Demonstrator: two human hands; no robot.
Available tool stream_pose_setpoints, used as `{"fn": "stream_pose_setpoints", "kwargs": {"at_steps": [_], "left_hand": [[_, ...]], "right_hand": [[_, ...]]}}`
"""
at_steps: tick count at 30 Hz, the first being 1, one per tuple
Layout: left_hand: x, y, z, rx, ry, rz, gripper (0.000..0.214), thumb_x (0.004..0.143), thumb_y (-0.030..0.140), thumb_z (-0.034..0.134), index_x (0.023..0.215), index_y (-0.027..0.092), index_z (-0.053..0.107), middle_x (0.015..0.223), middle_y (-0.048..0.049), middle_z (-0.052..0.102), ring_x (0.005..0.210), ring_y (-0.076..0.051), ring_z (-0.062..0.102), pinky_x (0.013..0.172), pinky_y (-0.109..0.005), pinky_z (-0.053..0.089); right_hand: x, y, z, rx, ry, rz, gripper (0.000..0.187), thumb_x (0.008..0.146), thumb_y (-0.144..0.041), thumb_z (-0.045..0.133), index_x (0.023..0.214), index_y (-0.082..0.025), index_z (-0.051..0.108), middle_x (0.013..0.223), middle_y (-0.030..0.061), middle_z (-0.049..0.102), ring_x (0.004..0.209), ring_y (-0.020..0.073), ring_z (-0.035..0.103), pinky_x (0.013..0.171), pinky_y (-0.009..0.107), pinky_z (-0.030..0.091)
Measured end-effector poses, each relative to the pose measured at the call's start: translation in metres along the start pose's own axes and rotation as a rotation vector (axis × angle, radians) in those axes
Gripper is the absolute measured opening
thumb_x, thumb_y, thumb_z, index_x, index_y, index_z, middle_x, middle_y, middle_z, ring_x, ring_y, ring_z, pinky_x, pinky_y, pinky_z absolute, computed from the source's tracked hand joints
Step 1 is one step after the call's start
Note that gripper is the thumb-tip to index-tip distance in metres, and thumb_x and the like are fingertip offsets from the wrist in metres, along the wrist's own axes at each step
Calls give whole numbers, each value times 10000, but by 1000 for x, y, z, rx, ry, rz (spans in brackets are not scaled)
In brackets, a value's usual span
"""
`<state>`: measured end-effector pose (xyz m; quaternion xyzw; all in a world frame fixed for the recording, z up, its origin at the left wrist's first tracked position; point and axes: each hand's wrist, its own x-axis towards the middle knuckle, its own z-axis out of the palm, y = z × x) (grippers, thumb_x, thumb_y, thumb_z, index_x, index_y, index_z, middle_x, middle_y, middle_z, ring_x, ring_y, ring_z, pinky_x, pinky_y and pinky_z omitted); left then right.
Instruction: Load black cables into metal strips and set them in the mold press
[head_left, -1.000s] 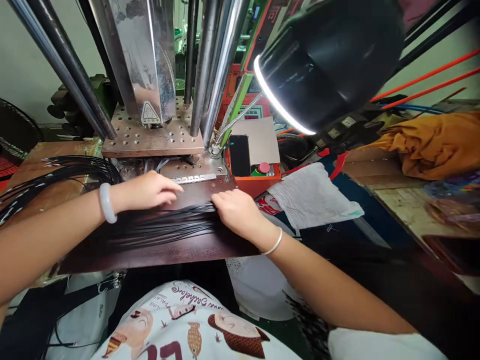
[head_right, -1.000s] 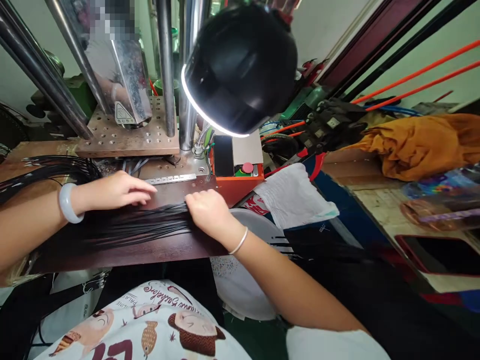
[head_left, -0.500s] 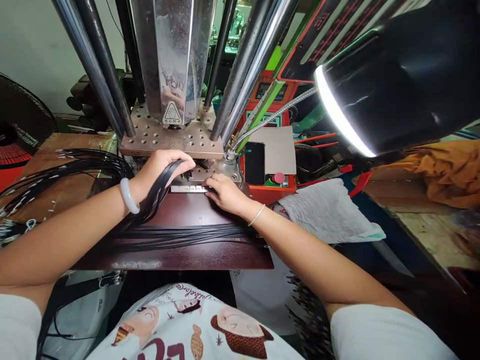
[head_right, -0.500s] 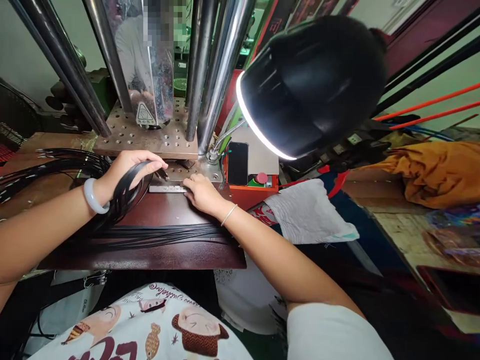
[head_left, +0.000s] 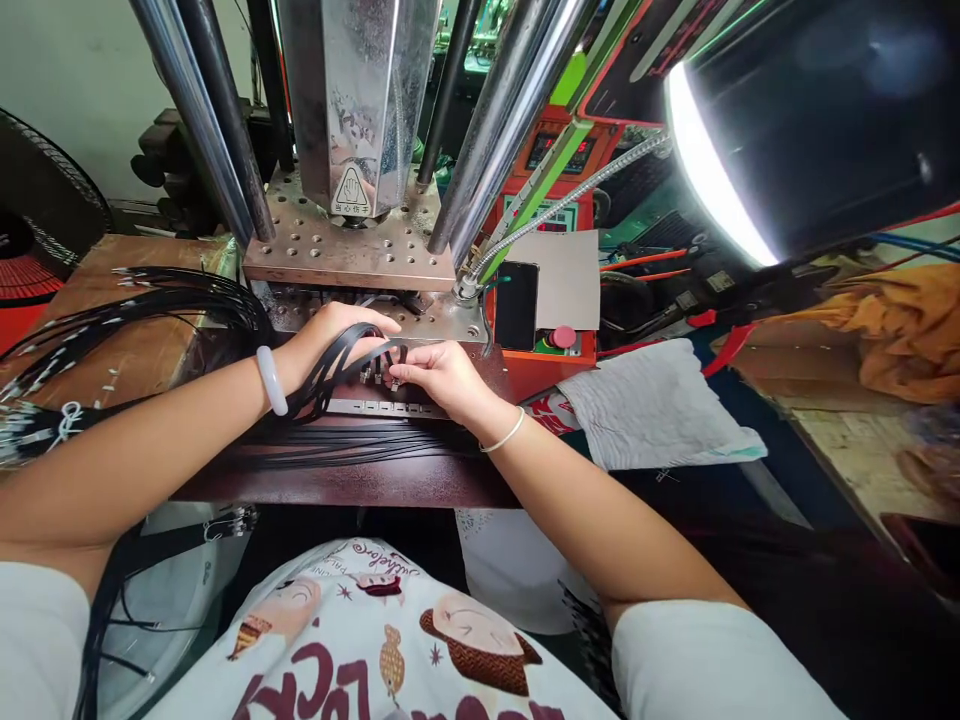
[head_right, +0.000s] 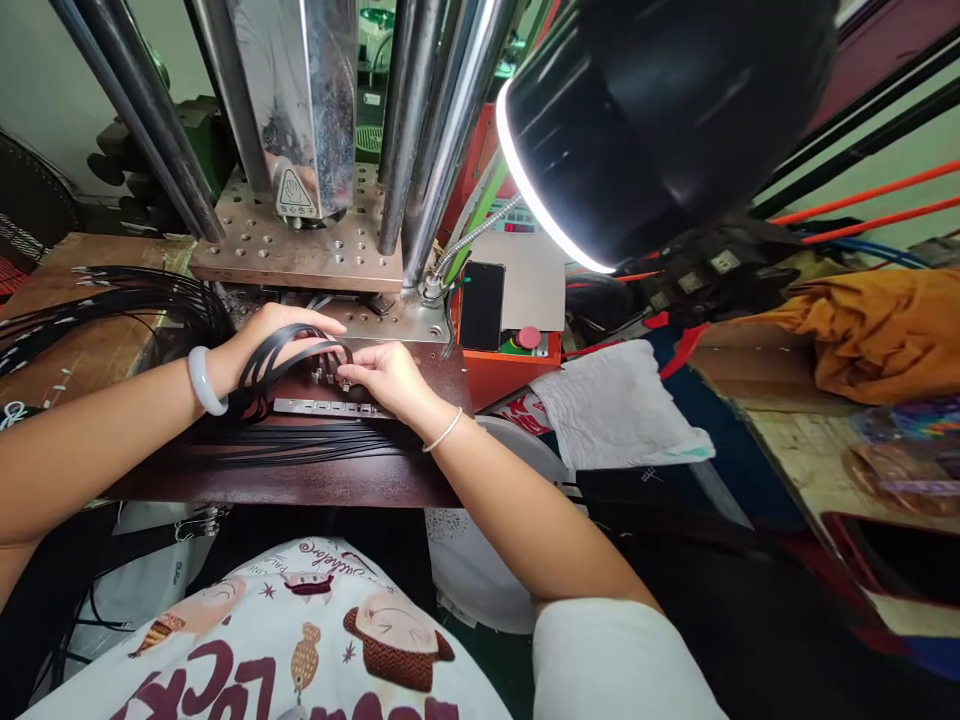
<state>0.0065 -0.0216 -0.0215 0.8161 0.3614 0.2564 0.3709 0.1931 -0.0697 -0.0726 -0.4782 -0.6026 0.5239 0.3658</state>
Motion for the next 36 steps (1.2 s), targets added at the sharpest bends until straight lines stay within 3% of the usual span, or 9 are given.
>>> {"fn": "stream_pose_setpoints", "kwargs": {"at_steps": [4, 7, 12, 15, 18, 22, 26, 32, 36], "left_hand": [[-8, -14, 15, 130, 34, 74, 234, 828, 241, 602, 971, 122, 744, 886, -62, 748, 817, -187, 689, 809, -272, 515], [-17, -20, 29, 350, -81, 126, 227, 817, 112, 541, 895, 143, 752, 885, -64, 725, 834, -177, 672, 834, -273, 507], [-38, 5, 32, 633, -199, 255, 259, 878, 123, 468, 870, 139, 726, 923, -99, 659, 793, -181, 629, 727, -273, 494], [-44, 13, 33, 525, -82, 362, 307, 911, 115, 397, 901, 160, 700, 913, -77, 672, 867, -171, 624, 776, -253, 482], [-42, 0, 39, 384, 31, 318, 315, 869, 72, 387, 887, 155, 691, 907, -71, 675, 855, -157, 627, 771, -238, 480], [-42, -19, 43, 289, 5, 219, 270, 783, 44, 466, 829, 154, 708, 789, -42, 703, 742, -155, 645, 730, -239, 483], [-48, -15, 44, 78, 38, 201, 246, 788, 61, 512, 856, 162, 726, 816, -22, 740, 739, -134, 678, 729, -210, 492], [-52, -11, 48, 181, 17, 281, 308, 812, 61, 435, 820, 176, 721, 844, -38, 729, 806, -143, 668, 766, -229, 499], [-53, -15, 48, 156, 69, 323, 306, 828, 73, 441, 847, 176, 728, 844, -38, 744, 782, -135, 682, 742, -219, 511]], "right_hand": [[-18, -2, -3, -521, 151, -101, 129, 796, -218, 600, 738, -154, 696, 698, 46, 670, 682, 185, 572, 656, 304, 429], [-38, -3, -4, -895, 272, -237, 154, 809, -135, 546, 726, -158, 674, 754, 97, 660, 787, 224, 558, 720, 343, 430], [-64, 3, 2, -667, 245, -445, 162, 895, -176, 498, 874, -195, 657, 827, 55, 684, 780, 177, 591, 729, 320, 480], [-66, 9, 6, -593, 234, -515, 164, 909, -212, 516, 862, -219, 674, 855, 45, 690, 793, 171, 599, 736, 331, 484], [-64, 12, 8, -616, 277, -510, 170, 910, -227, 530, 861, -222, 693, 828, 48, 683, 768, 175, 583, 704, 336, 478], [-62, 12, 10, -638, 276, -533, 180, 914, -192, 518, 865, -209, 691, 805, 47, 681, 734, 168, 564, 682, 326, 468], [-64, 10, 16, -753, 244, -510, 236, 929, -176, 458, 896, -202, 690, 825, 66, 680, 723, 184, 527, 669, 343, 449], [-67, 10, 20, -856, 191, -489, 248, 895, -132, 448, 944, -194, 683, 909, 98, 656, 790, 207, 549, 699, 372, 478], [-71, 17, 13, -743, 372, -515, 241, 918, -150, 434, 1005, -207, 652, 1092, 125, 623, 921, 191, 624, 794, 375, 545]]}}
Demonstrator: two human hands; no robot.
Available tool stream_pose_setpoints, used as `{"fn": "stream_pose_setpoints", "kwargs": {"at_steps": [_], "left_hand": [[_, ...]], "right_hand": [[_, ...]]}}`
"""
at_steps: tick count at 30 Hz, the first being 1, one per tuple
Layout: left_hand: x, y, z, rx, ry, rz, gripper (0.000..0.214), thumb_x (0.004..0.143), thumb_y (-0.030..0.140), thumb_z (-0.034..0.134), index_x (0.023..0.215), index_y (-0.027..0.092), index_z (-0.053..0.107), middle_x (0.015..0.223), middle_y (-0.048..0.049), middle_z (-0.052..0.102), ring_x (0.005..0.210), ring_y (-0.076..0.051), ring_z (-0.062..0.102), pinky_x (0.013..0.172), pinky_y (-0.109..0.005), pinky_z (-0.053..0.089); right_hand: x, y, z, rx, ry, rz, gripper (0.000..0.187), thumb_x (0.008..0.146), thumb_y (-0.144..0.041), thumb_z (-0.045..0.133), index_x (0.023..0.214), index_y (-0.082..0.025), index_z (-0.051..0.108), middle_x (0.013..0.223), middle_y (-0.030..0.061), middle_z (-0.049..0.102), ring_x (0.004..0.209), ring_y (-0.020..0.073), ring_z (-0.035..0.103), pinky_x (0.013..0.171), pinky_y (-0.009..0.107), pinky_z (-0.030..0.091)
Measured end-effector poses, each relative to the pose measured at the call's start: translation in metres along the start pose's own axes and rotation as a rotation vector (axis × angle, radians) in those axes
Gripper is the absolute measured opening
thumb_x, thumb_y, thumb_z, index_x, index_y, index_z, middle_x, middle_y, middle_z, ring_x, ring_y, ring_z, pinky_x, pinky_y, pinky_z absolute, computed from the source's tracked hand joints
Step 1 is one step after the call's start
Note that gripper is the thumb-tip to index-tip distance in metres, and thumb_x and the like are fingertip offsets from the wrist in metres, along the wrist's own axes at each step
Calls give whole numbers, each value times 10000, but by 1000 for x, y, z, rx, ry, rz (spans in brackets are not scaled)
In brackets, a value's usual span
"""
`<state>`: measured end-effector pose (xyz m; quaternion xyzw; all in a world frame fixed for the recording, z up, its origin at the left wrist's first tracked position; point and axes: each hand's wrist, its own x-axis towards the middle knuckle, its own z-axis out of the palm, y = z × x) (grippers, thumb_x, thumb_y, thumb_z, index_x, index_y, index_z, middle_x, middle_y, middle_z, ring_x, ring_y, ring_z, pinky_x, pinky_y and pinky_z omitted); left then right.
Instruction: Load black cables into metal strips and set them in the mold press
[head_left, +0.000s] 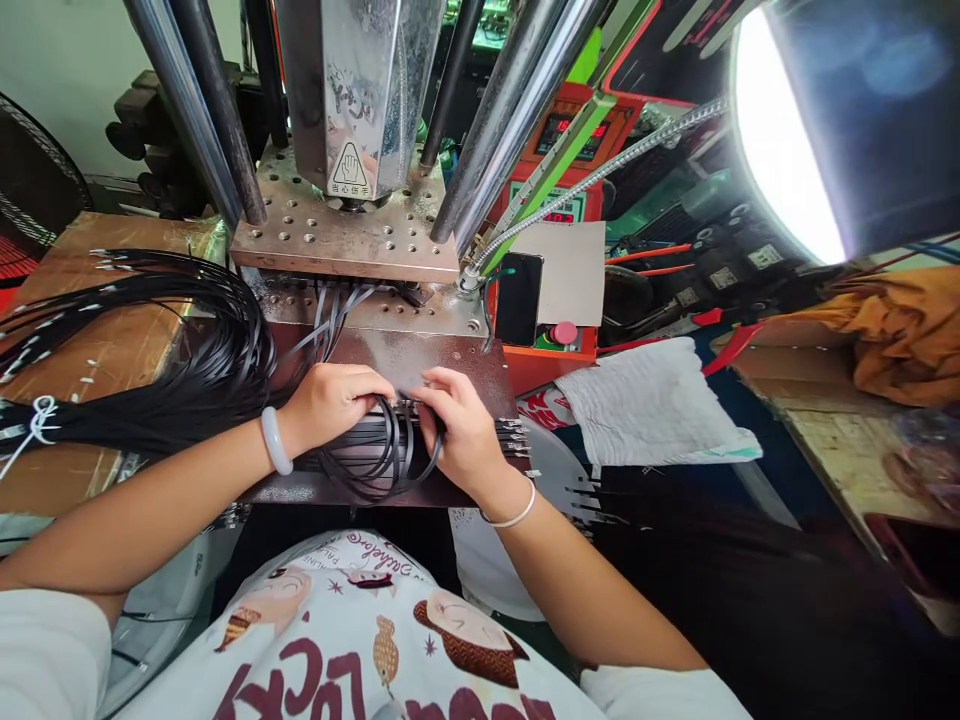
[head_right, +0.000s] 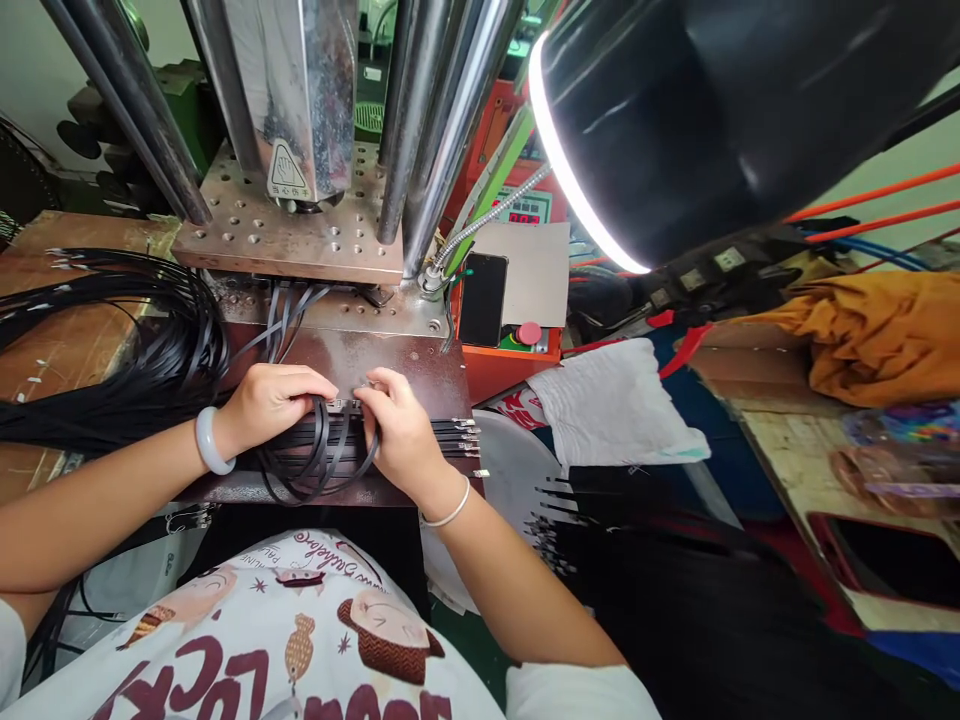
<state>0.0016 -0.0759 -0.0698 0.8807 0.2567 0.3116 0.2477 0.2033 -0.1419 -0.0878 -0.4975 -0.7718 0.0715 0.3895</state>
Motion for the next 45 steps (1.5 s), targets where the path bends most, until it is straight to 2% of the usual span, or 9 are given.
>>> {"fn": "stream_pose_setpoints", "kwargs": {"at_steps": [4, 7, 11, 16, 20, 27, 29, 35, 45], "left_hand": [[-2, 0, -1, 42, -31, 55, 303, 862, 98, 440, 853, 172, 734, 854, -52, 754, 794, -146, 697, 748, -232, 512], [-5, 1, 0, 134, -84, 120, 304, 920, 171, 426, 883, 181, 727, 883, -60, 757, 820, -161, 702, 768, -260, 507], [-8, 3, -1, 221, -157, 234, 333, 961, 188, 375, 930, 178, 707, 919, -62, 752, 866, -163, 696, 808, -264, 508], [-7, 13, -13, 423, -250, 124, 254, 933, 133, 427, 998, 116, 672, 1095, -130, 682, 930, -205, 667, 802, -292, 533], [-5, 17, -21, 663, -379, 24, 189, 882, 89, 478, 842, 121, 660, 875, -104, 657, 800, -236, 647, 681, -324, 534], [-8, 11, -22, 131, 142, 11, 178, 880, 90, 509, 857, 133, 680, 842, -50, 697, 767, -136, 657, 723, -217, 508], [-11, 10, -19, 50, 132, -18, 144, 862, 100, 552, 822, 149, 682, 771, -14, 708, 698, -115, 654, 675, -200, 495], [-17, 4, -11, 250, 174, 92, 177, 863, 65, 527, 829, 150, 678, 788, -20, 731, 724, -156, 656, 761, -303, 500], [-17, 9, -16, 309, 130, 246, 189, 905, 72, 490, 857, 152, 654, 796, -21, 726, 690, -129, 636, 822, -331, 511]], "right_hand": [[-4, 6, -2, 54, 217, 55, 166, 892, -149, 519, 979, -220, 640, 952, 80, 677, 912, 193, 650, 813, 378, 560], [-5, 7, -2, 224, 251, 131, 127, 868, -145, 576, 949, -214, 645, 908, 59, 685, 858, 177, 661, 779, 348, 574], [-3, 7, -6, 390, 156, 168, 105, 864, -172, 606, 932, -208, 677, 929, 60, 707, 836, 168, 686, 754, 322, 585], [4, 8, -14, 243, 9, 67, 143, 860, -131, 579, 872, -200, 703, 828, 38, 737, 746, 147, 690, 708, 274, 570], [8, 2, -15, 84, -89, -29, 196, 873, -98, 522, 891, -178, 699, 829, 61, 731, 747, 163, 682, 697, 280, 558], [15, -8, -15, -93, -292, -74, 283, 835, -10, 461, 884, -157, 699, 836, 91, 674, 754, 177, 633, 691, 283, 531], [14, -3, -17, -47, -237, -75, 297, 839, -20, 453, 916, -174, 695, 873, 83, 641, 792, 163, 621, 699, 268, 528], [5, 16, -14, 67, 94, -11, 198, 855, -72, 509, 869, -209, 650, 800, 40, 646, 744, 153, 622, 677, 279, 514], [5, 22, -13, 169, 98, -37, 154, 868, -98, 536, 808, -199, 635, 739, 44, 669, 728, 170, 605, 696, 332, 510]]}}
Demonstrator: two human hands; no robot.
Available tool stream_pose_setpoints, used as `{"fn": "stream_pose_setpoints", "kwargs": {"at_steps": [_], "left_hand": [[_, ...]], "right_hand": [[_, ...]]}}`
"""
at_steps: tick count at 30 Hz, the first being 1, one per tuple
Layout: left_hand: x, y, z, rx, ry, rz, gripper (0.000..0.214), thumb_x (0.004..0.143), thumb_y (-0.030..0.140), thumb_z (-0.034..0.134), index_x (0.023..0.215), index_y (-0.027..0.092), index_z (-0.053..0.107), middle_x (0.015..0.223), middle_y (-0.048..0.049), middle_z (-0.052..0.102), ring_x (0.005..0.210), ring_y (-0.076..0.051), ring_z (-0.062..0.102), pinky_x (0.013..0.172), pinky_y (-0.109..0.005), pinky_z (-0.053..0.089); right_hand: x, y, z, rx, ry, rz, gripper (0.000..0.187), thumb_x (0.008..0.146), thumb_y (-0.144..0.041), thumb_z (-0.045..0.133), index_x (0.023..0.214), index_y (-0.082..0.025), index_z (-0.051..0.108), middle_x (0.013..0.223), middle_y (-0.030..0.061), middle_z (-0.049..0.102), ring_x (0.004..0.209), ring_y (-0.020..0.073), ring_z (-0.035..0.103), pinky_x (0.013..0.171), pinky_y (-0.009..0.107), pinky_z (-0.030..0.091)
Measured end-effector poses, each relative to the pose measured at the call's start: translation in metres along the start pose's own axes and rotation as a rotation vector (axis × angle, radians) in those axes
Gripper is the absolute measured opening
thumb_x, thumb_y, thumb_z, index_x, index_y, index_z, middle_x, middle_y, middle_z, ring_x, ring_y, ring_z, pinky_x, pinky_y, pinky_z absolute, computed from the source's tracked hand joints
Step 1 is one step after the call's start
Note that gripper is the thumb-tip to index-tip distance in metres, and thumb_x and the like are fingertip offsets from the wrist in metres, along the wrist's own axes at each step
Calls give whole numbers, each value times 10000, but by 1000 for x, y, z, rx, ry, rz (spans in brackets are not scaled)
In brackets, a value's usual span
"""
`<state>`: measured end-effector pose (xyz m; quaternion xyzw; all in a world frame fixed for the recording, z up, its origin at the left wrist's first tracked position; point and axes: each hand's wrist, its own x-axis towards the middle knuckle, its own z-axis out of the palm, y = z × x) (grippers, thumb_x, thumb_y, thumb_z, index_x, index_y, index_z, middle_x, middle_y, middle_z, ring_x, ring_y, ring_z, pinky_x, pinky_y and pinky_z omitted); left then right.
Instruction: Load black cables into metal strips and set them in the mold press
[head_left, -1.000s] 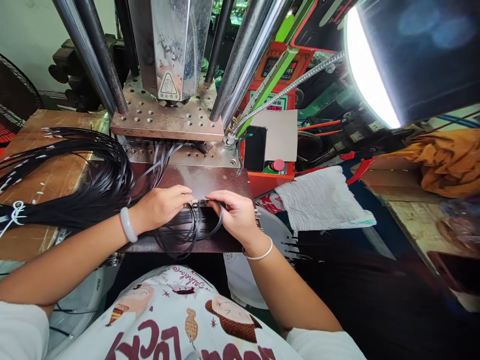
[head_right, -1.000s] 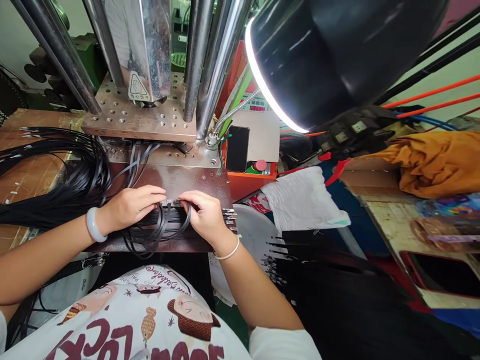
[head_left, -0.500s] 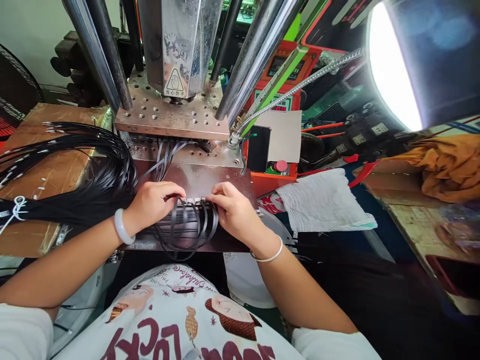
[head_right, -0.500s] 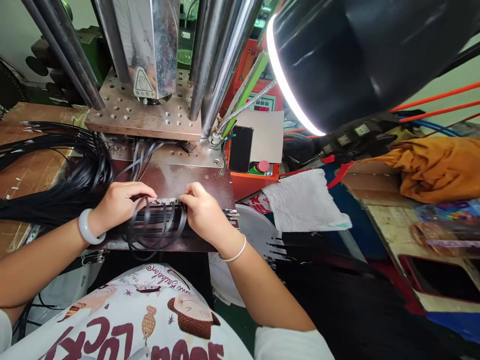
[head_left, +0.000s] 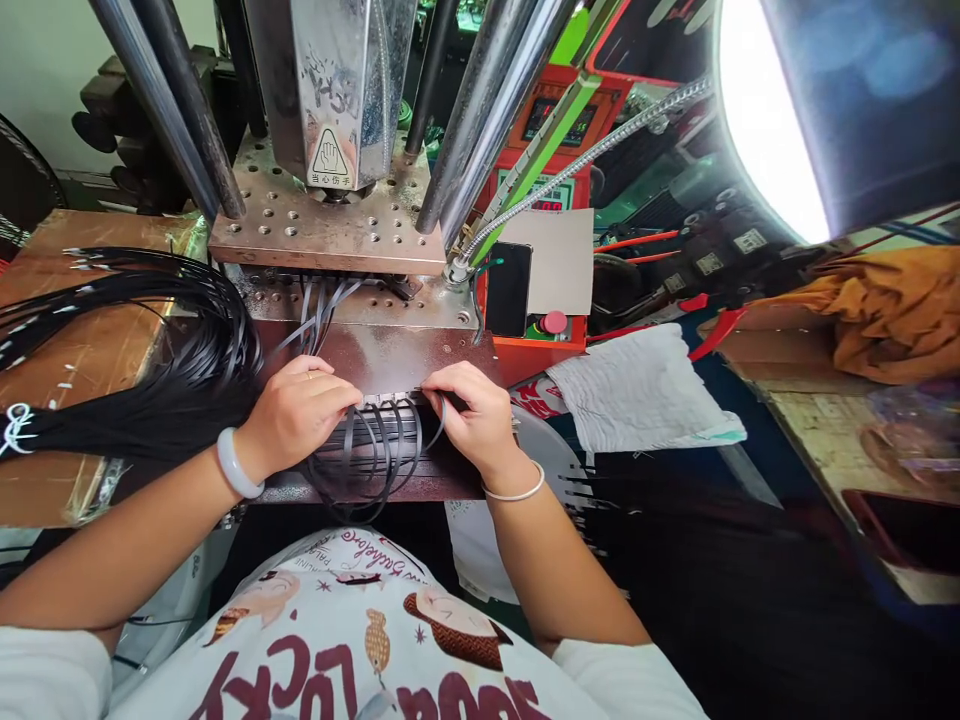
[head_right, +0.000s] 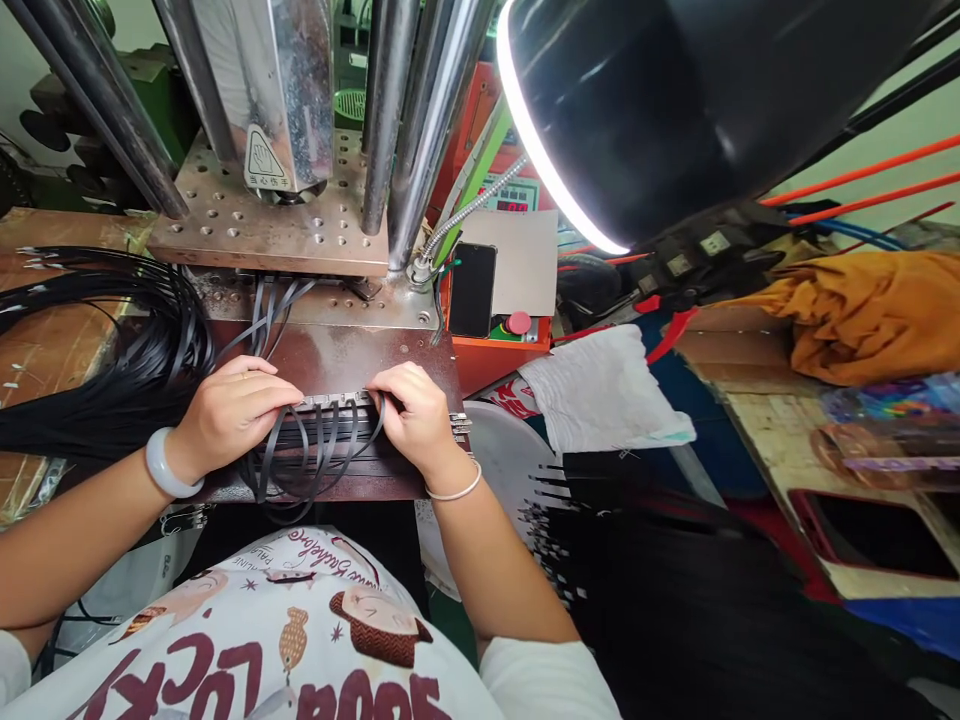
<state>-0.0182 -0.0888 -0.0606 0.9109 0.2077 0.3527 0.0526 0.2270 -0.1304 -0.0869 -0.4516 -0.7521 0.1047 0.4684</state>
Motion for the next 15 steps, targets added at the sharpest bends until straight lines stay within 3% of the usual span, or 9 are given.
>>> {"fn": "stream_pose_setpoints", "kwargs": {"at_steps": [9, 12, 15], "left_hand": [[1, 10, 6, 102, -114, 141, 216, 941, 102, 443, 924, 125, 657, 835, -56, 724, 744, -164, 651, 797, -342, 508], [-3, 7, 6, 137, -123, 58, 215, 950, 143, 457, 981, 118, 669, 969, -93, 724, 861, -184, 675, 799, -316, 531], [-4, 3, 2, 245, -190, -94, 242, 942, 138, 447, 920, 103, 686, 995, -134, 710, 905, -231, 681, 770, -336, 546]], "right_hand": [[0, 2, 0, 1, -40, -40, 165, 854, -90, 543, 822, -212, 650, 757, 41, 685, 752, 180, 600, 722, 362, 498], [0, 2, -3, -37, -76, -40, 175, 852, -92, 527, 812, -214, 645, 753, 42, 678, 766, 186, 593, 732, 371, 491], [1, 2, -6, -42, -133, -30, 191, 853, -85, 504, 807, -213, 638, 762, 46, 666, 787, 187, 589, 749, 368, 494]]}}
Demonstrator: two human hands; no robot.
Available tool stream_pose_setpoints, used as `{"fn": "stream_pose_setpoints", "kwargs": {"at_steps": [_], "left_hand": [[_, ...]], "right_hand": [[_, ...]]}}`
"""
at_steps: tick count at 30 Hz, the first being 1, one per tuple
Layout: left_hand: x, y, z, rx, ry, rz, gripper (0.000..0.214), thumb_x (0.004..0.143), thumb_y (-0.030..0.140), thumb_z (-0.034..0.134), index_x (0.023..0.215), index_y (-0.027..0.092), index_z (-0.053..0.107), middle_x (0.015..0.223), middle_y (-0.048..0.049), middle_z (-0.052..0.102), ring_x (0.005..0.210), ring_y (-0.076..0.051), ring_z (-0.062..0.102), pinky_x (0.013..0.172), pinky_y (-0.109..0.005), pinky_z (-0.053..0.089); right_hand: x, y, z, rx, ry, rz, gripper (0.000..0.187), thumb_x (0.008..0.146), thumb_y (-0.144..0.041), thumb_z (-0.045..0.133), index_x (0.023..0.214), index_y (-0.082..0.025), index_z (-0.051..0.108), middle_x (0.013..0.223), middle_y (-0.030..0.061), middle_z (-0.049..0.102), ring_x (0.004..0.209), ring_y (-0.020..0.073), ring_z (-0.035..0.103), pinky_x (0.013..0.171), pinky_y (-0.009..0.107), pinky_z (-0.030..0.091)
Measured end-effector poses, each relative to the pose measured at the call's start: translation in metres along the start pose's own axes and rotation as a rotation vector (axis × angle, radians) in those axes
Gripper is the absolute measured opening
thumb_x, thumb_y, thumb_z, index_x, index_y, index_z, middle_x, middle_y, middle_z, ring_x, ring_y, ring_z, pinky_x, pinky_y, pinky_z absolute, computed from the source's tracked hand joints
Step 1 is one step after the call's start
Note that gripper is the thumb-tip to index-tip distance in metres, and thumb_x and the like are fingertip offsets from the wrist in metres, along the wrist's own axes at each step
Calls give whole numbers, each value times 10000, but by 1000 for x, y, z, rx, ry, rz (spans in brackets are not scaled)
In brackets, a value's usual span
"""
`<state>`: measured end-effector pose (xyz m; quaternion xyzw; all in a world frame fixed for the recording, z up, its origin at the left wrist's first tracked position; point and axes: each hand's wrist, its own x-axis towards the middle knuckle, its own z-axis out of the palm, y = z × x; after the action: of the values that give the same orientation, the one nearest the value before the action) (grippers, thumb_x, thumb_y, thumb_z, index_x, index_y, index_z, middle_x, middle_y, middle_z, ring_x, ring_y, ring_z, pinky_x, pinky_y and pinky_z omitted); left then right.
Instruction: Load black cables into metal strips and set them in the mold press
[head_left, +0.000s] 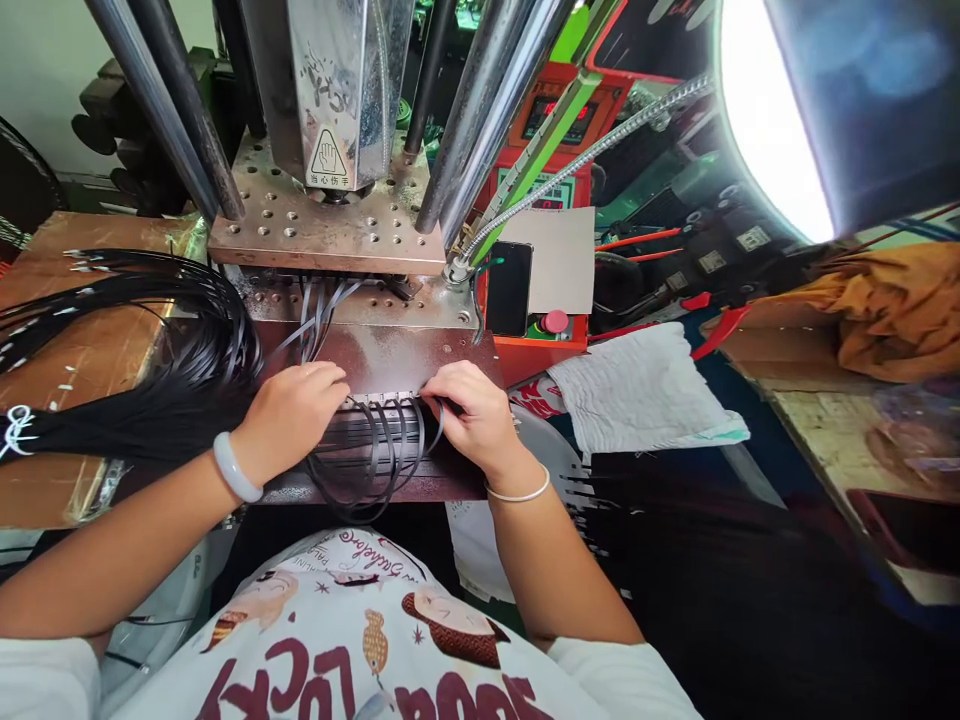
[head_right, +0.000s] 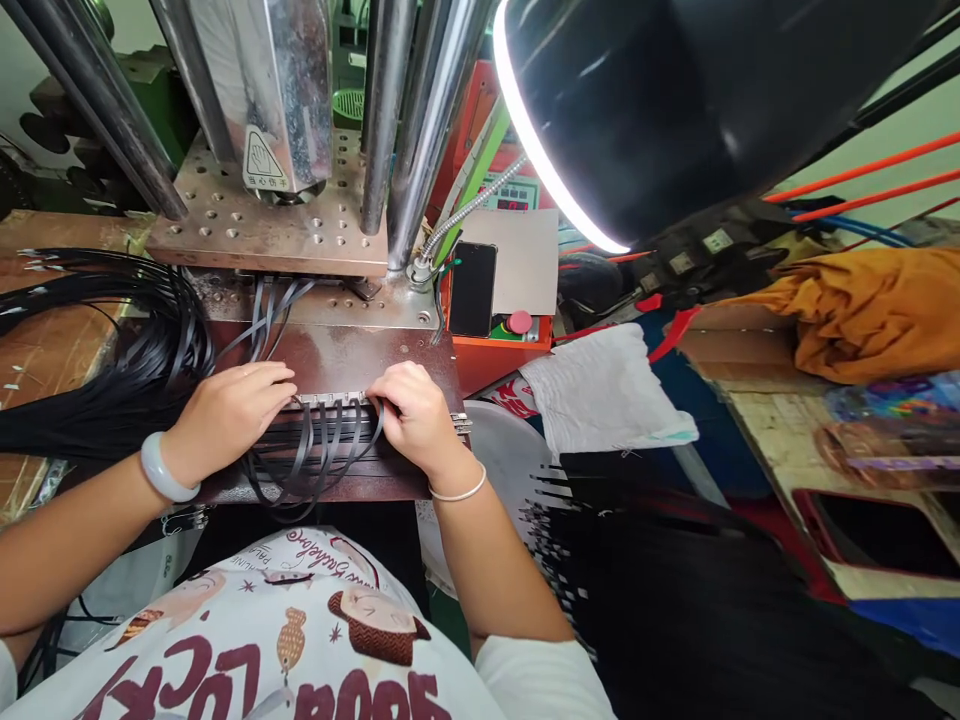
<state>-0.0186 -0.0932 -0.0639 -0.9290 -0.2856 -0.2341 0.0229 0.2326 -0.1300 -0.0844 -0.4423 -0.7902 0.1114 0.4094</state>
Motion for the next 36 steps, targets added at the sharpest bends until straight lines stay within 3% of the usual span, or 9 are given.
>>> {"fn": "stream_pose_setpoints", "kwargs": {"at_steps": [4, 10, 12, 19, 25, 29, 32, 34, 36], "left_hand": [[5, -10, 1, -219, 12, -166, 220, 906, 101, 464, 903, 120, 683, 910, -87, 708, 829, -183, 675, 759, -286, 540], [7, -17, 4, -510, 96, -257, 137, 862, 162, 590, 797, 149, 710, 780, -39, 723, 696, -136, 668, 662, -218, 518], [4, -16, 4, -537, 93, -228, 126, 866, 176, 605, 804, 161, 714, 761, -23, 734, 667, -124, 678, 642, -198, 513], [-5, -12, 0, -312, 52, -67, 192, 893, 99, 499, 856, 150, 680, 799, -36, 722, 715, -139, 672, 667, -230, 515], [-3, 0, 0, -158, 60, 92, 257, 914, 82, 422, 838, 126, 664, 831, -85, 720, 761, -180, 683, 721, -295, 550], [-9, 6, -5, -224, 76, 112, 233, 914, 79, 448, 889, 111, 678, 863, -94, 730, 782, -180, 699, 759, -292, 578], [-15, -14, -25, -290, 23, -41, 277, 931, 154, 498, 1172, 121, 631, 1137, -107, 698, 1039, -187, 670, 952, -300, 544], [-10, -47, -36, -233, 12, -164, 388, 940, 188, 487, 1316, 110, 548, 1333, -136, 591, 1219, -216, 577, 1078, -343, 460], [8, -92, -37, -117, -15, -235, 440, 930, 152, 434, 1349, 37, 506, 1400, -201, 514, 1298, -270, 504, 1119, -415, 406]], "right_hand": [[1, 1, 0, 10, -67, -21, 210, 848, -73, 469, 814, -207, 626, 776, 59, 645, 798, 187, 578, 741, 353, 500], [1, 1, 5, 79, -105, 10, 169, 848, -84, 473, 837, -205, 590, 815, 64, 628, 807, 186, 586, 737, 337, 501], [0, 0, 7, 97, -109, 47, 119, 857, -118, 491, 857, -207, 570, 834, 65, 615, 809, 186, 579, 730, 337, 502], [-1, -3, 6, 107, -118, 90, 37, 867, -177, 529, 860, -209, 546, 859, 68, 594, 830, 183, 561, 743, 332, 494], [0, -1, 11, 109, -106, 72, 110, 812, -114, 514, 873, -197, 550, 860, 67, 587, 831, 184, 559, 739, 329, 491], [-6, -4, 5, 78, -101, 102, 200, 783, -75, 464, 903, -198, 567, 884, 73, 603, 860, 198, 578, 762, 353, 506], [-3, 3, -13, -37, -24, 163, 266, 815, -95, 468, 1024, -207, 590, 1005, 91, 637, 955, 222, 606, 837, 392, 517], [17, 20, -20, -88, -17, 169, 235, 863, -153, 499, 1065, -214, 601, 1023, 90, 656, 944, 227, 624, 832, 391, 524], [55, 43, -15, -104, -80, 134, 204, 889, -201, 520, 1070, -208, 613, 972, 93, 672, 876, 230, 638, 794, 387, 529]]}}
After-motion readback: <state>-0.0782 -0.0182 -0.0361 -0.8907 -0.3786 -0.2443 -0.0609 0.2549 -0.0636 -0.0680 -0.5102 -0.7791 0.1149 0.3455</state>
